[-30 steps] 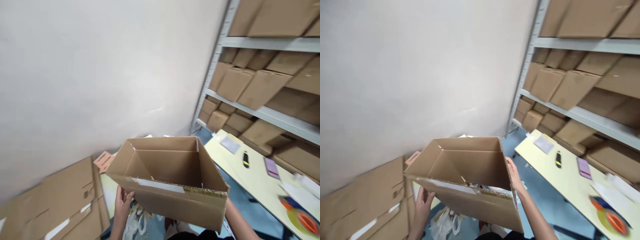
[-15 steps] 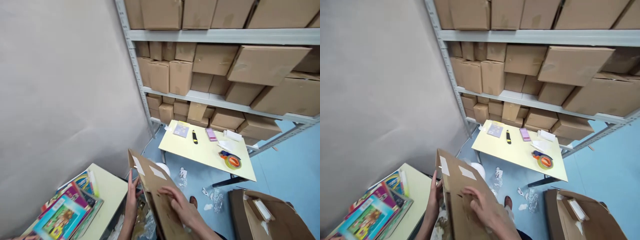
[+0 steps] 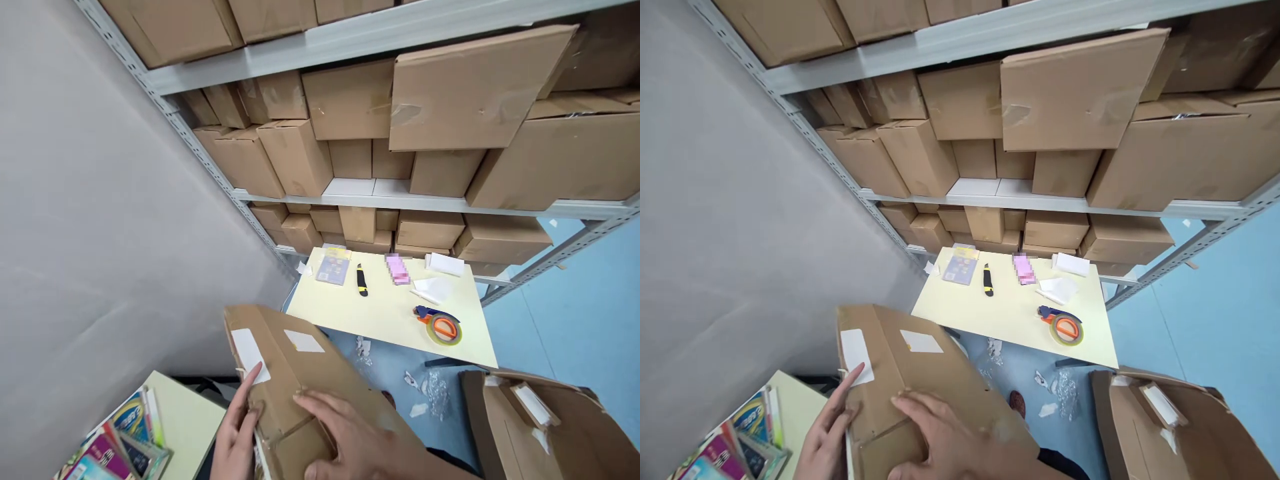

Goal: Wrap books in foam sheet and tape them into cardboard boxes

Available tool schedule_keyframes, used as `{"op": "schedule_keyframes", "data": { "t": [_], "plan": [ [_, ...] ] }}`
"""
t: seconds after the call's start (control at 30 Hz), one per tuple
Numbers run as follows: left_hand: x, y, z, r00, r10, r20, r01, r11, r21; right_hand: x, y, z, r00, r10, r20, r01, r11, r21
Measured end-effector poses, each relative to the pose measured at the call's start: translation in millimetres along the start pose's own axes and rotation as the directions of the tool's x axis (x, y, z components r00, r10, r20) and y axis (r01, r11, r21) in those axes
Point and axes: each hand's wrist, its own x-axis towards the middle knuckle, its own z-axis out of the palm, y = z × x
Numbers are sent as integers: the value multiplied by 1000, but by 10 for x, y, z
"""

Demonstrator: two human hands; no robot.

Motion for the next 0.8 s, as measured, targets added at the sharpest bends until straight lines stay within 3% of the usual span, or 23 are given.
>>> {"op": "schedule_keyframes", "data": {
  "t": [0.13, 0.27, 0.37, 0.5, 0.63, 0.8],
  "plan": [
    [-326, 580, 306, 1000, -2, 7, 2, 998, -67, -61, -357, -449, 986, -102, 134, 110, 992, -55],
    [-318, 877, 593, 978, 197, -62, -198, 980, -2, -113, -693, -824, 991, -48, 123, 64, 990, -129],
    [-18, 845, 777, 963, 265, 40, -267, 963, 41, -61, -769, -1049, 998, 66, 14, -62, 980, -190],
    [467, 676, 983, 938, 268, 219, -287, 956, 63, 56, -685, -1255, 971, 203, -125, -227, 949, -221],
    [769, 543, 1138, 895, 234, 379, -275, 960, 56, 148, -674, -1275, 904, 369, -216, -417, 873, -253],
    [1017, 434, 1131, 866, 256, 430, -298, 954, 31, 229, -728, -1214, 812, 517, -270, -584, 726, -364]
  ]
}}
